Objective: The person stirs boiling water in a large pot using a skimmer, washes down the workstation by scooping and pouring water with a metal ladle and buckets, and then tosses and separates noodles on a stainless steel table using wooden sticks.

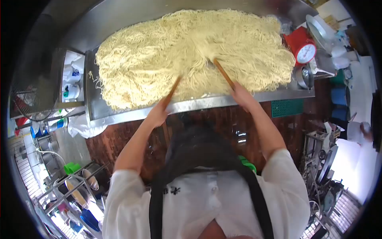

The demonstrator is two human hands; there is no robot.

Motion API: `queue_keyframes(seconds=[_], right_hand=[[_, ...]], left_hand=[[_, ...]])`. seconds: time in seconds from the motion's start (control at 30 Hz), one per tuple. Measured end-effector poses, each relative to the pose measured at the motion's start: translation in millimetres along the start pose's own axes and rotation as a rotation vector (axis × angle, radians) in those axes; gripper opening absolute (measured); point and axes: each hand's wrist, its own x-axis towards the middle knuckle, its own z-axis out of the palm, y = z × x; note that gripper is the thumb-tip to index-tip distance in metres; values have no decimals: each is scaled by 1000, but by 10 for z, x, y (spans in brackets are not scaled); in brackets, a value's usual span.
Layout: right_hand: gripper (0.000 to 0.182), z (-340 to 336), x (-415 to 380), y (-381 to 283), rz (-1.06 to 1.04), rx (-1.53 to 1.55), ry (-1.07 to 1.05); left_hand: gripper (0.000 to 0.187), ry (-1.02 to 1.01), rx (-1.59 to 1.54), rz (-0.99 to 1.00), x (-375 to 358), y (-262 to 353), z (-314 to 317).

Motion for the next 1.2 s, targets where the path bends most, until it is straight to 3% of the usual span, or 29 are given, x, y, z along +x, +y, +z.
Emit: queue_keyframes(seconds=[0.03,0.1,0.2,0.27,0.33,0.4,0.47,0.57,0.6,0.63,0.67,0.73,0.77,0.83,0.87,0.9,0.93,0.97,1.0,1.03,1.13,1.2], right_hand=[[31,-21,205,-340,-134,17,13],[30,-311,-38,-660,-122,61,58],[31,-176,-251,-359,-95,89,112],[33,122,-397,-161,-115,68,98],[34,304,-204,-464,-226,29,127],[35,-285,-159,-1226,-158,126,-102],[34,-713,-300,-1483,-244,197,75],[38,-1207,-434,-650,-329,47,142],[39,-1468,-514,-108,-301,-116,76],[37,-1823,-984,115,-126,-325,11],[31,-2092,-1364,541,-153,-305,-28],[32,-2425,-2095,802,48,-356,-172],[33,-2420,-2229,1081,93,-380,-250],[30,-1834,-1942,1004,58,-142,-209],[30,-1350,-1578,1089,-29,-71,-142],[33,-836,-1168,1047,-73,-45,-21],[38,-482,-768,906,-168,-67,-40],[37,-311,-534,459,-141,0,-48],[34,-249,-369,120,-152,72,-58],[34,-364,-380,-27,-192,82,-7],[32,-574,-696,-63,-269,133,131],[31,-234,-719,365,-161,148,125]], left_hand=[[59,-234,-399,-339,384,801,-252],[66,-129,-717,-351,605,967,-70],[65,8,-762,-441,242,998,95],[63,-36,-775,-478,271,1148,244],[57,-76,-755,-521,548,1389,186],[61,62,-851,-493,687,1582,-204],[62,165,-899,-383,528,1813,-669],[60,74,-630,-410,-11,1178,-835],[60,30,-494,-531,-392,1080,-1021],[57,-34,-511,-653,-769,1149,-1248],[57,-118,-401,-602,-1217,831,-1351],[62,-224,-403,-665,-1880,1057,-1619],[62,-222,-266,-561,-1867,1043,-1492],[62,-219,14,-335,-1778,1021,-963],[59,-235,-147,-519,-1350,1148,-640],[56,-188,-167,-444,-962,1136,-284],[53,-226,-150,-488,-532,998,113],[51,-22,-184,-203,-161,955,454],[52,-119,-237,-303,277,1176,494],[57,-158,-599,-402,513,1434,423],[54,-26,-770,-393,137,1485,179],[53,-11,-775,-522,-109,1324,340]])
